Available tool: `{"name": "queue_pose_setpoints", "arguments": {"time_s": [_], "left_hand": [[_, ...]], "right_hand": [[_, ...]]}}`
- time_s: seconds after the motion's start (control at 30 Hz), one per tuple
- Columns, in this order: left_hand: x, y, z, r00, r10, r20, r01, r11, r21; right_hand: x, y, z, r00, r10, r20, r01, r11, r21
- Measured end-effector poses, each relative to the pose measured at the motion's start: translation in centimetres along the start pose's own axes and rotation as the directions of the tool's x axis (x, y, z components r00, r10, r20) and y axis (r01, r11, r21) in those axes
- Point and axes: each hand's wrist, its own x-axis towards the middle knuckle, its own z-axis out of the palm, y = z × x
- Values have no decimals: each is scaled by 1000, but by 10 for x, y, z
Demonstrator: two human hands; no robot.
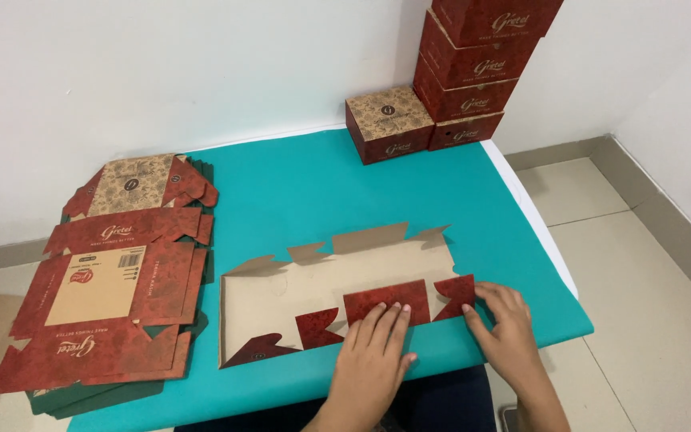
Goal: Assembling a cardboard gift box by folding and tucking flaps of a pre-cut template.
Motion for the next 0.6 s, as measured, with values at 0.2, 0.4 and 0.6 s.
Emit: {"name": "queue_pose_setpoints", "arguments": {"time_s": [0.2, 0.4, 0.6], "left_hand": [[29, -24, -18, 984, -34, -175, 71, 975, 212], [89, -69, -7, 974, -108, -200, 164, 943, 290], [76, -49, -8, 976, -77, -202, 130, 955, 265]], "right_hand": [[-10, 4, 5, 997, -52, -63, 60, 990, 125], [-12, 1, 1, 998, -47, -52, 56, 981, 184], [-13, 10, 9, 990, -90, -107, 109, 976, 186]]}}
